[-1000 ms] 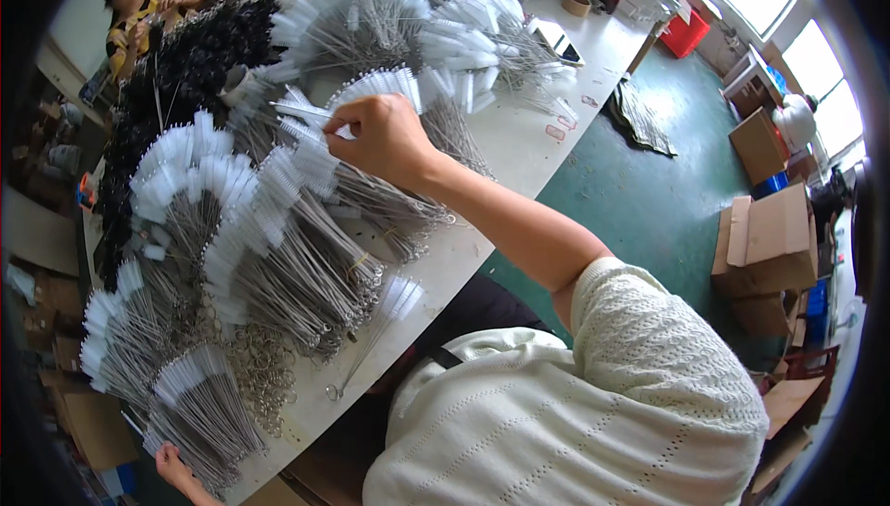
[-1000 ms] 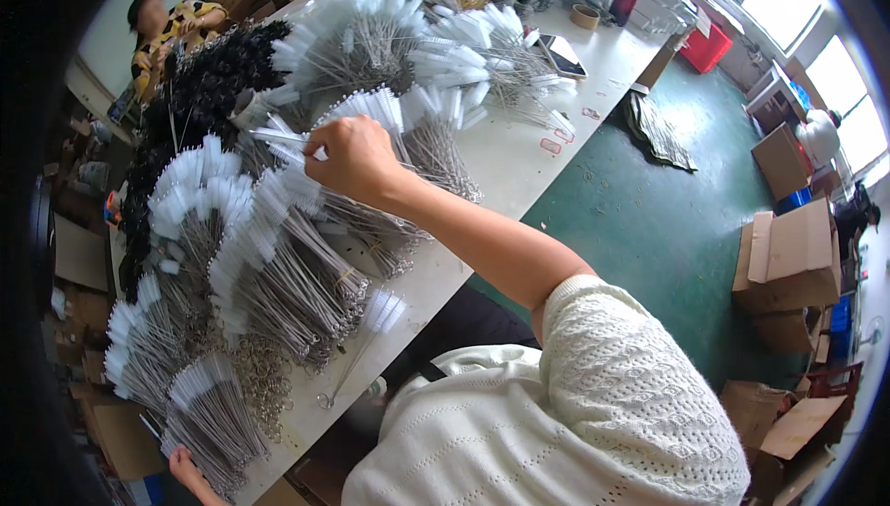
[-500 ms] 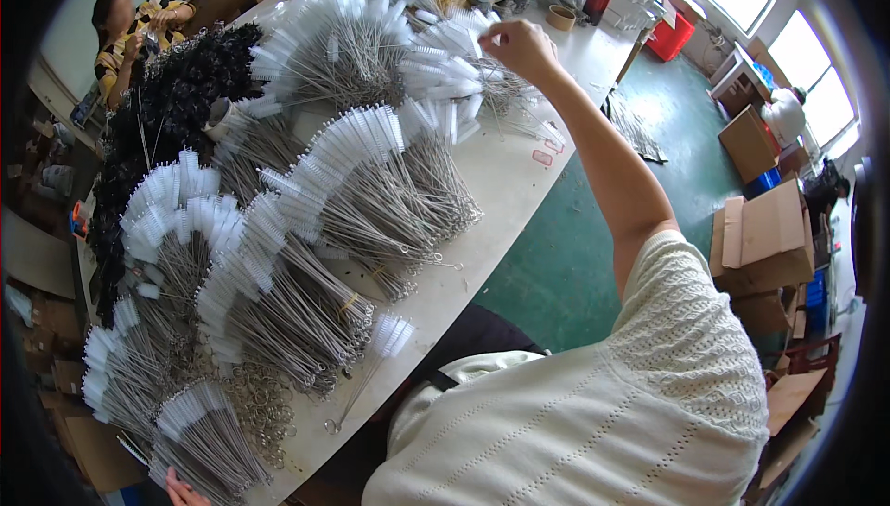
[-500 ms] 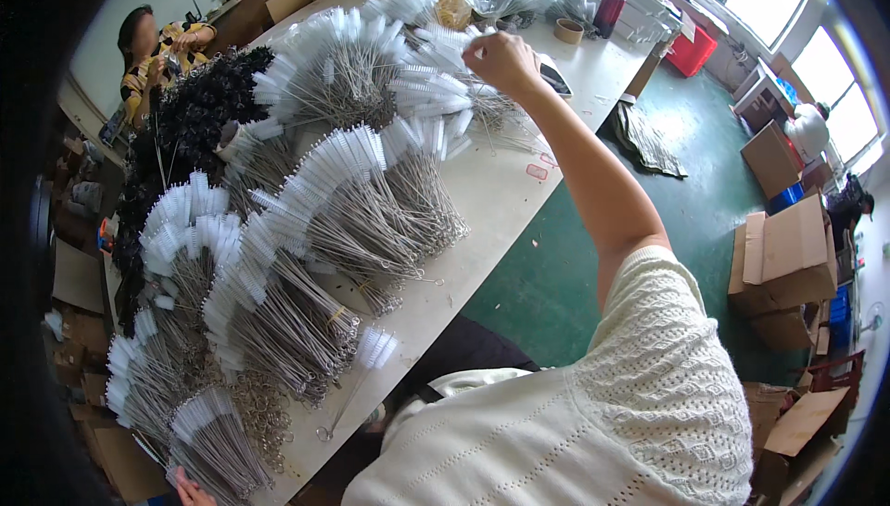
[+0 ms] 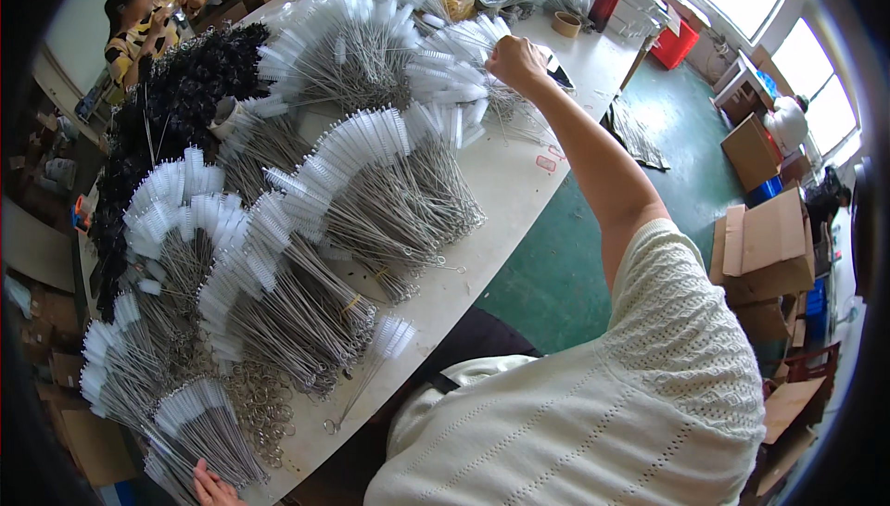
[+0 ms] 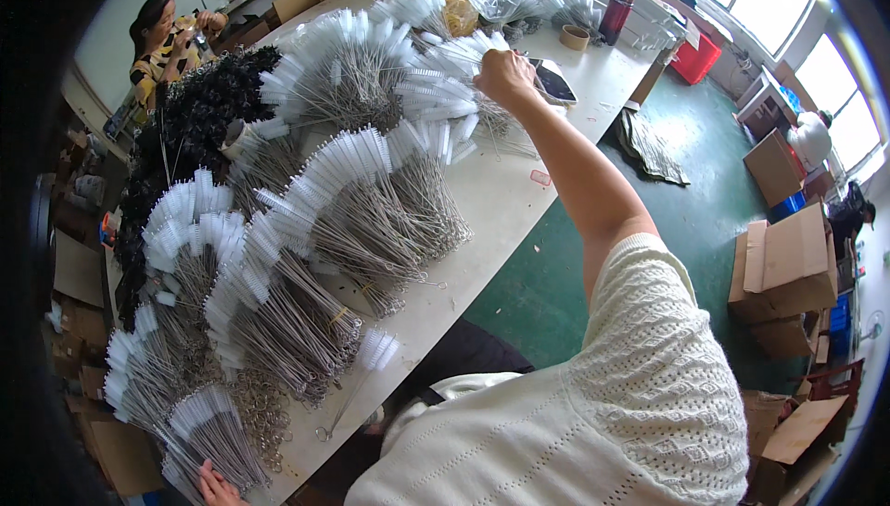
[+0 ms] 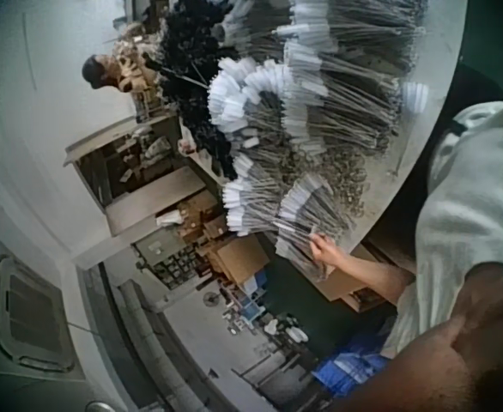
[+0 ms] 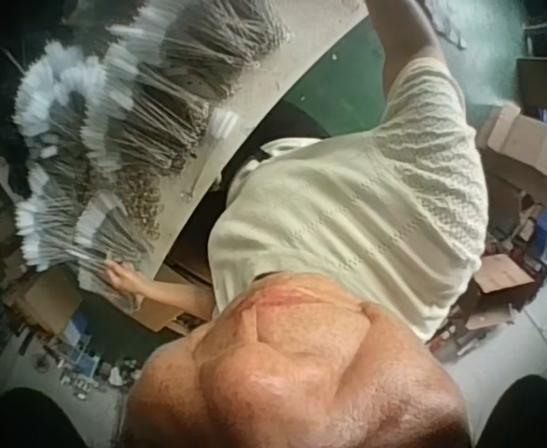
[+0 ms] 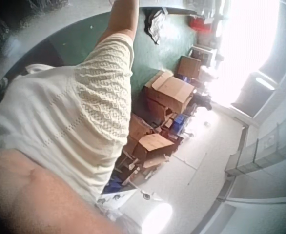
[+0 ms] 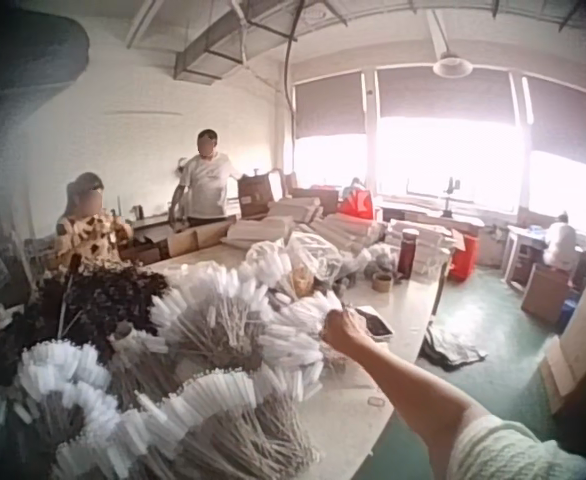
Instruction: The person assembles small white brushes onto metal rings by hand, taking the components from cardboard boxes and combining them.
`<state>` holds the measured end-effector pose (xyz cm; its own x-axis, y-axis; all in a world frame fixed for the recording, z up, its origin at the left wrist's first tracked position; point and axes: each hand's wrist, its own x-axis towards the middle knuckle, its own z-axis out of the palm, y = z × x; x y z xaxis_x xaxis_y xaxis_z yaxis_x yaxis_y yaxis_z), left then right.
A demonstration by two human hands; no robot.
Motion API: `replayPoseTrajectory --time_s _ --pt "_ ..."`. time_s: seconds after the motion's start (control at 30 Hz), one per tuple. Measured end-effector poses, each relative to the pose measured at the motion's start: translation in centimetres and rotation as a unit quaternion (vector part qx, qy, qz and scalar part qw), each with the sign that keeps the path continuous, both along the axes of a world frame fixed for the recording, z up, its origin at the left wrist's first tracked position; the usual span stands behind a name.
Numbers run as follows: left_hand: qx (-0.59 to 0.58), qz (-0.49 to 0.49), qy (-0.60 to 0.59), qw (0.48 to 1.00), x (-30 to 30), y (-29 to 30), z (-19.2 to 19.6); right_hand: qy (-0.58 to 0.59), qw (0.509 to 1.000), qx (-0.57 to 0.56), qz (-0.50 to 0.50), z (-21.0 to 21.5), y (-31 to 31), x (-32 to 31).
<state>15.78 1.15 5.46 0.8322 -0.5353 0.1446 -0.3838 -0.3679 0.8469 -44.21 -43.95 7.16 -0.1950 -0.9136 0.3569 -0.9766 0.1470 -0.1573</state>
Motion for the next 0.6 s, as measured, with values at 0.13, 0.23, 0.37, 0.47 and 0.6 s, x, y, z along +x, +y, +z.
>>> replayPoseTrajectory --time_s 0.13,0.23,0.37,0.47,0.6 --pt "0.047 0.022 -0.032 0.998 1.3 1.6 -2.0 -0.036 0.994 0.106 0.007 -0.2 -0.6 0.1" --pt "-0.007 -0.016 -0.018 1.0 -1.1 0.7 -1.0 -0.062 0.994 0.087 -0.017 -1.4 -2.2 -0.9" --pt "-0.025 -0.003 -0.002 1.0 -2.0 -0.4 -0.9 -0.191 0.98 -0.041 -0.036 0.8 -2.8 -0.6" --pt "-0.124 -0.044 0.116 0.984 -0.5 -1.6 -2.2 -0.203 0.957 -0.206 0.012 4.5 -2.2 0.7" --pt "-0.286 -0.107 0.24 0.921 -2.7 -4.6 -2.5 -0.241 0.908 -0.293 0.177 9.5 0.5 5.7"
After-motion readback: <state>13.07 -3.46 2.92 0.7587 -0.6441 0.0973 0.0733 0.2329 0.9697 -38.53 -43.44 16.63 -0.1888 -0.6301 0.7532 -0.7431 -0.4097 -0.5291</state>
